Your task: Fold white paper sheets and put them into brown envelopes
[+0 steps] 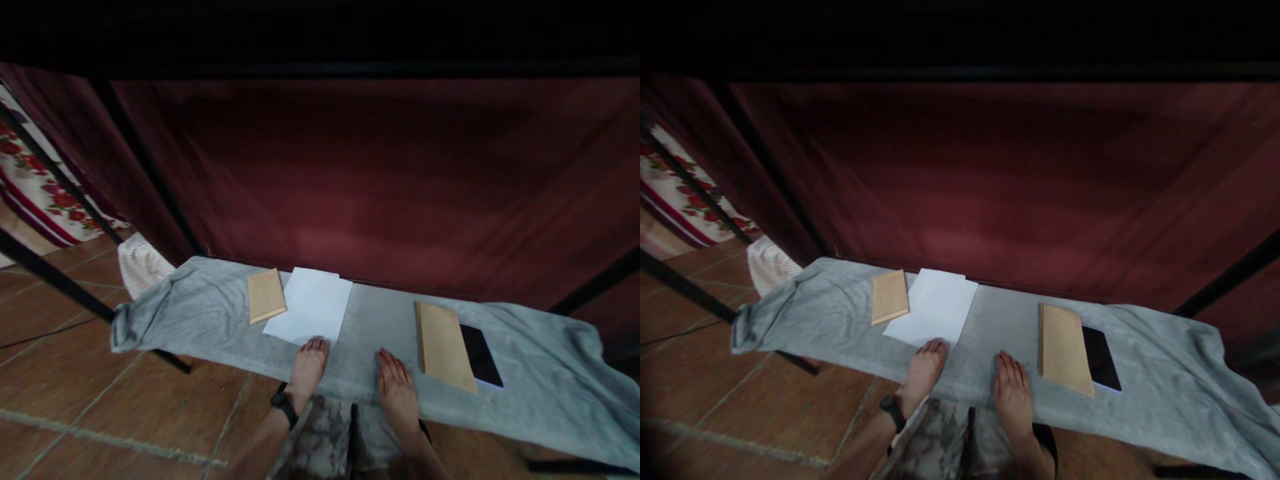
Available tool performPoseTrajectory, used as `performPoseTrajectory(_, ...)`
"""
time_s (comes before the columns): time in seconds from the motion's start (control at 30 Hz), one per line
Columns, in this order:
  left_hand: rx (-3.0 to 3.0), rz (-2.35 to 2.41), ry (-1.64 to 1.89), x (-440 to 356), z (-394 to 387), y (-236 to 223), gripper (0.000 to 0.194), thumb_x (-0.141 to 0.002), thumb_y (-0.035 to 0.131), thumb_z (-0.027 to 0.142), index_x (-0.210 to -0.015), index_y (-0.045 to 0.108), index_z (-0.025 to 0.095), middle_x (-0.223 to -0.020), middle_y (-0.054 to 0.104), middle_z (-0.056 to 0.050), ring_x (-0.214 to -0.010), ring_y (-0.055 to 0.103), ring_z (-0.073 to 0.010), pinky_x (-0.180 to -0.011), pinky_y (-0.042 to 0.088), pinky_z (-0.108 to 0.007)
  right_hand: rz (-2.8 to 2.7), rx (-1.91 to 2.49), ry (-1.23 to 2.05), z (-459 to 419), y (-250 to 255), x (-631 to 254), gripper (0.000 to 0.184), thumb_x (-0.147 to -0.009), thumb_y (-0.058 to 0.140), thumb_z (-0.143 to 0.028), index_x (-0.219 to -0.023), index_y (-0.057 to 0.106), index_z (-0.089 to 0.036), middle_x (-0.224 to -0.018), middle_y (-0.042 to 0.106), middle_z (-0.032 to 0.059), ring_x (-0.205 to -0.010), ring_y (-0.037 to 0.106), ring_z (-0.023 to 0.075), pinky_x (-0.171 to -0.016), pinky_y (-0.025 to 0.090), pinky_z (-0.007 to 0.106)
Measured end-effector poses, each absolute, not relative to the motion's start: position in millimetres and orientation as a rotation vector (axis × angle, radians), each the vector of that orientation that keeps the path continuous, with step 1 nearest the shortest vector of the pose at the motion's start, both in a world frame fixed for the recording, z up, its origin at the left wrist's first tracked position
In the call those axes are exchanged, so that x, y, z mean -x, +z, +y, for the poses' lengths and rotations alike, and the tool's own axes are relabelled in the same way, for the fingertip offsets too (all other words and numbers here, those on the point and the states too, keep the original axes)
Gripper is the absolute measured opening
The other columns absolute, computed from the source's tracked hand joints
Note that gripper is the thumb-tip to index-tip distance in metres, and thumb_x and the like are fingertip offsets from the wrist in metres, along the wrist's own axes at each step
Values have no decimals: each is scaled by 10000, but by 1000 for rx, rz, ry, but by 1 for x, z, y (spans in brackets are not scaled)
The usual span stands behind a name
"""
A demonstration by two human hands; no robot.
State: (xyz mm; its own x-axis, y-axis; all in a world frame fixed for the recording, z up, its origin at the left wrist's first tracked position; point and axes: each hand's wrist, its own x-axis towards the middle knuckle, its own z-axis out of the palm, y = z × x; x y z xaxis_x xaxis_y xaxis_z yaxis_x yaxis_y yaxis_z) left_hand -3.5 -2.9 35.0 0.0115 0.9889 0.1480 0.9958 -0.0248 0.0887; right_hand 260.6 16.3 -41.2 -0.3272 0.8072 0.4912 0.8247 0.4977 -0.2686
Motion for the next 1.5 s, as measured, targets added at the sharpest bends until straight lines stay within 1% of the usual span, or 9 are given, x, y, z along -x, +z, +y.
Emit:
performPoseTrajectory(0.27, 2458, -1852, -423, -64, -26, 44, 317, -916, 520, 87, -1196, 647, 168, -1152, 699, -82, -1081, 623, -229, -991, 476, -391, -1809, 1332, 571, 26, -29, -261, 491, -988, 365, -474, -1261, 667, -199, -1291, 682, 101, -1198, 620, 269, -1079, 443, 493)
performPoseTrajectory(0.5, 2566, -1662, -589, -132, -61, 18, 192, -940, 567, 227, -1092, 682, 199, -1150, 702, -70, -1082, 630, -212, -987, 480, -365, -1388, 1398, 965, 37, -30, -264, 560, -778, 603, -587, -1204, 693, -235, -1176, 732, 87, -1096, 676, 294, -943, 554, 425)
performPoseTrajectory(0.63, 2512, -1792, -767, -104, -55, 27, 380, -939, 588, 429, -1276, 619, 256, -1279, 668, -61, -1178, 599, -228, -1046, 460, -412, -1287, 1341, 997, 37, -35, -281, 538, -718, 639, -504, -1183, 695, -238, -1286, 684, 92, -1180, 636, 301, -1011, 515, 446)
performPoseTrajectory(0.7, 2346, -1964, -773, -71, -42, 33, 409, -983, 506, 357, -1374, 553, 244, -1358, 629, -83, -1250, 565, -236, -1065, 449, -433, -1296, 1341, 955, 37, -36, -292, 516, -728, 635, -480, -1180, 697, -238, -1275, 690, 89, -1194, 627, 296, -1039, 493, 445)
performPoseTrajectory(0.87, 1994, -2329, -405, 13, -4, 37, 554, -971, 498, 361, -1476, 448, 138, -1509, 473, -194, -1436, 383, -338, -1135, 356, -518, -1344, 1376, 890, 38, -36, -305, 508, -753, 616, -457, -1184, 703, -202, -1249, 701, 103, -1190, 628, 311, -1065, 471, 462)
performPoseTrajectory(0.97, 2031, -2381, -164, 33, 8, 36, 583, -959, 524, 441, -1420, 506, 84, -1486, 478, -245, -1398, 430, -369, -1123, 367, -518, -1327, 1384, 885, 41, -35, -296, 498, -756, 607, -455, -1176, 707, -207, -1248, 701, 101, -1184, 633, 306, -1067, 475, 463)
performPoseTrajectory(1.2, 2238, -2234, 87, 29, 23, 38, 370, -970, 478, 185, -1318, 566, 95, -1294, 616, -214, -1200, 604, -305, -946, 524, -430, -1344, 1358, 850, 53, -25, -276, 497, -777, 576, -428, -1205, 692, -202, -1249, 702, 97, -1171, 640, 291, -1071, 476, 454)
performPoseTrajectory(1.33, 2358, -2135, 94, 34, 21, 42, 452, -900, 448, 0, -1311, 566, 148, -1300, 625, -139, -1206, 595, -239, -984, 498, -365, -1358, 1364, 832, 59, -22, -278, 498, -781, 568, -430, -1213, 693, -217, -1267, 694, 84, -1181, 635, 283, -1083, 464, 447)
performPoseTrajectory(1.5, 2396, -2104, 40, 38, 16, 50, 431, -902, 456, 13, -1278, 584, 180, -1268, 640, -121, -1184, 603, -228, -937, 508, -344, -1355, 1363, 866, 62, -25, -277, 508, -774, 568, -426, -1210, 697, -201, -1276, 690, 95, -1200, 625, 284, -1098, 449, 460)
